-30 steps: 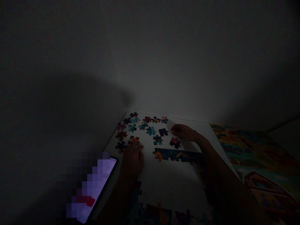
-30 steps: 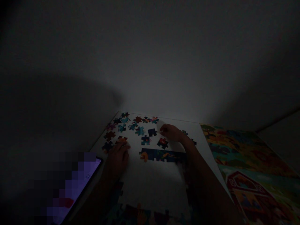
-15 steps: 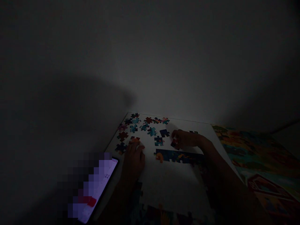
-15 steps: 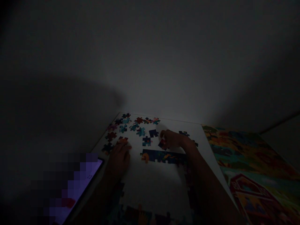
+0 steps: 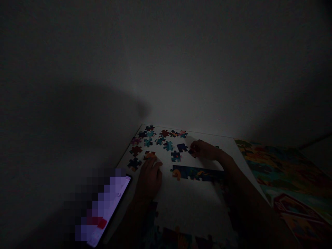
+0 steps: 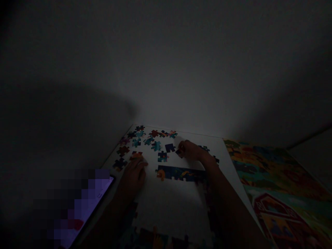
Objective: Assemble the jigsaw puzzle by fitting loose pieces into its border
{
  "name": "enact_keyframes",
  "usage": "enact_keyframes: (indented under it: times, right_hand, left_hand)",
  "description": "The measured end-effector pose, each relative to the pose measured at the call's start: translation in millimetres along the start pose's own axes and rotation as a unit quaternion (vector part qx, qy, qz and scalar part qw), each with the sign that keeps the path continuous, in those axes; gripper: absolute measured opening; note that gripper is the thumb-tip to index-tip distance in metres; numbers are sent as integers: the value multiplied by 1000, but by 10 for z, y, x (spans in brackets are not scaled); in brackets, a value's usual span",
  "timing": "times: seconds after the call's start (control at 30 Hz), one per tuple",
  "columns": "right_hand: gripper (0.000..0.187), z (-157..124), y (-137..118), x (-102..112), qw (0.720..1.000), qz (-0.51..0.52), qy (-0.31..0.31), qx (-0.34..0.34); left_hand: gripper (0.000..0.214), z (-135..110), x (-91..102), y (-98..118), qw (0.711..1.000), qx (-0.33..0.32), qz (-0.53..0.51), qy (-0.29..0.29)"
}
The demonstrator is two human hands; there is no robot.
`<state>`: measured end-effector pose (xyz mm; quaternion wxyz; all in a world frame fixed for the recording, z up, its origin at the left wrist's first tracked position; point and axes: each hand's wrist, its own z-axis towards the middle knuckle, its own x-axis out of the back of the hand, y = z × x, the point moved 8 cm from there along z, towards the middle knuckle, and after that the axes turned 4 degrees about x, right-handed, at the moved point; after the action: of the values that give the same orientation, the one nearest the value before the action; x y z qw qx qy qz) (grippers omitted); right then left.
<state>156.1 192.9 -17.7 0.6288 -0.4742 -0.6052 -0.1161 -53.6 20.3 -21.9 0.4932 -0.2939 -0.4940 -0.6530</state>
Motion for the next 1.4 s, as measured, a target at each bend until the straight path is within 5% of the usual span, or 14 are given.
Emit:
enact_keyframes:
  times: [0.37,0.67,1.0,1.4]
  right_hand:
    - [30,-21,143,201,997,40,65,-26]
    - [33,-285,751,597,988,5,133,-80]
    - [31,-638,1259,691,982,11,91,-164]
    - [29,-693,1380,592,977,36,42,-206]
  left_hand:
    - [30,1,-9,-6,998,-31,-5,47]
    - [32,16,9,9,997,-52,6,60]
    - [29,20,28,18,991,-99,17,90]
    - [31,60,-3,-12,989,-122,25,76]
